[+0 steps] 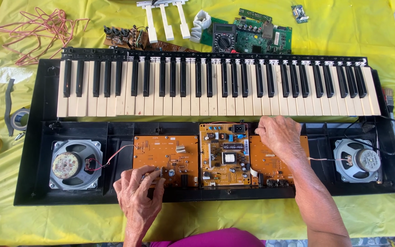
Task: The person repairs an electronic keyboard by manipulating components on the internal circuit board using a screwdriver. They adjust various parts on the board, connect wires to the speaker, and test the keyboard by pressing the keys.
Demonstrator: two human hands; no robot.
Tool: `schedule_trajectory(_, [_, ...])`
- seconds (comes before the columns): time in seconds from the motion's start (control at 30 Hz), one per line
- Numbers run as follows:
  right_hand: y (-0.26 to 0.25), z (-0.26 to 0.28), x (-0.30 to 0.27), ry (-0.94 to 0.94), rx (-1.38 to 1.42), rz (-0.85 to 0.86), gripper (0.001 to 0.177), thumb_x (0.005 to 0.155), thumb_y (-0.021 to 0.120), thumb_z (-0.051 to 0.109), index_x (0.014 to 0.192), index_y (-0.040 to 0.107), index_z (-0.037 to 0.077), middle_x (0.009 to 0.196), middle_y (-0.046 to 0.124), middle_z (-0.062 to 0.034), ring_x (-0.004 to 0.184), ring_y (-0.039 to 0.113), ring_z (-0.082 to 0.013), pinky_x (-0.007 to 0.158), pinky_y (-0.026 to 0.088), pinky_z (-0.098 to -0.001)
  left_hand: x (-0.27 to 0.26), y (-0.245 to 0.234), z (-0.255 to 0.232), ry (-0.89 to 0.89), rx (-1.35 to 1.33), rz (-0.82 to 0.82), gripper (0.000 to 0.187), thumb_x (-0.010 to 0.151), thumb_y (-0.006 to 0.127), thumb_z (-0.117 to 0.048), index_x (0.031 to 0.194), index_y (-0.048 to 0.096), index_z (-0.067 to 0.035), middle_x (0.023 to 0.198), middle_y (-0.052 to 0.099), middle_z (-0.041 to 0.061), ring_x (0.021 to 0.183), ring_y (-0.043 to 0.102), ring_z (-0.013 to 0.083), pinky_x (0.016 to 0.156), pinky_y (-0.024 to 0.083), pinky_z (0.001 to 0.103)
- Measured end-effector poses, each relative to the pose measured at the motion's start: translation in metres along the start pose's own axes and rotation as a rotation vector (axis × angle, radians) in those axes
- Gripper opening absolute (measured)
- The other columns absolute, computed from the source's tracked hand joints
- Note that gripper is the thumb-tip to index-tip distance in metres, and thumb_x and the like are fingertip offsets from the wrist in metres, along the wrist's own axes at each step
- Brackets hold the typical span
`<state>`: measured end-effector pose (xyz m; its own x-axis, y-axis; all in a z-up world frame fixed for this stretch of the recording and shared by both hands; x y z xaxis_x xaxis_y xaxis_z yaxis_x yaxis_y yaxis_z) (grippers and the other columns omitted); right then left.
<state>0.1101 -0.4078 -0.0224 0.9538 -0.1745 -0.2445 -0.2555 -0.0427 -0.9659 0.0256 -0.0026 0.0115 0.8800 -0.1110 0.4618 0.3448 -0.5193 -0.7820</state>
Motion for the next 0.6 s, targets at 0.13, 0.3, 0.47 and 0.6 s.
schedule_trajectory(0.13, [0.001,0.000,0.001,0.000,0.010,0.016,0.022,0.098,0.073,0.041,0.092,0.072,0.021,0.057,0.056,0.0066,0.059,0.059,-0.0137,0.076,0.055,-0.0468,0.001,-0.001,-0.001,0.000,-0.003,0.018,0.012,0.089,0.075,-0.030,0.101,0.072,-0.027,0.109,0.068,-0.010,0.096,0.061,0.0249,0.081,0.039,0.044])
schedule_trajectory(0.3, [0.000,-0.004,0.001,-0.012,0.031,0.034,0.030,0.098,0.074,0.046,0.081,0.066,0.022,0.055,0.052,0.0083,0.058,0.057,-0.0109,0.079,0.055,-0.0465,0.004,-0.004,-0.004,0.003,-0.005,0.011,0.008,0.091,0.074,-0.029,0.099,0.073,-0.026,0.108,0.069,-0.010,0.094,0.060,0.0236,0.081,0.038,0.041])
schedule_trajectory(0.47, [-0.029,-0.015,-0.007,0.036,0.096,-0.004,0.025,0.102,0.067,0.048,0.097,0.076,0.025,0.057,0.063,0.0066,0.054,0.060,-0.0105,0.069,0.058,-0.0386,0.001,0.000,-0.002,-0.004,0.017,0.017,0.008,0.091,0.074,-0.030,0.098,0.073,-0.027,0.108,0.070,-0.011,0.096,0.060,0.0246,0.081,0.036,0.043])
schedule_trajectory(0.6, [-0.042,-0.020,-0.012,0.079,0.101,-0.067,0.021,0.102,0.064,0.044,0.097,0.079,0.029,0.076,0.076,0.0023,0.077,0.073,-0.0248,0.072,0.059,-0.0494,-0.002,0.003,0.001,-0.017,0.030,0.029,0.010,0.089,0.075,-0.031,0.098,0.074,-0.026,0.108,0.070,-0.011,0.097,0.060,0.0250,0.081,0.036,0.043])
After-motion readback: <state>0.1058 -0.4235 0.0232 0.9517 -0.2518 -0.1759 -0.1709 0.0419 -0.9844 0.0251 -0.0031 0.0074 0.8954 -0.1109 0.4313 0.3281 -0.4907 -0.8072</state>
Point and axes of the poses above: each hand's wrist, its own x-axis towards the middle knuckle, its own y-axis out of the palm, z = x × y, the point moved 3 cm from there along x, towards the middle knuckle
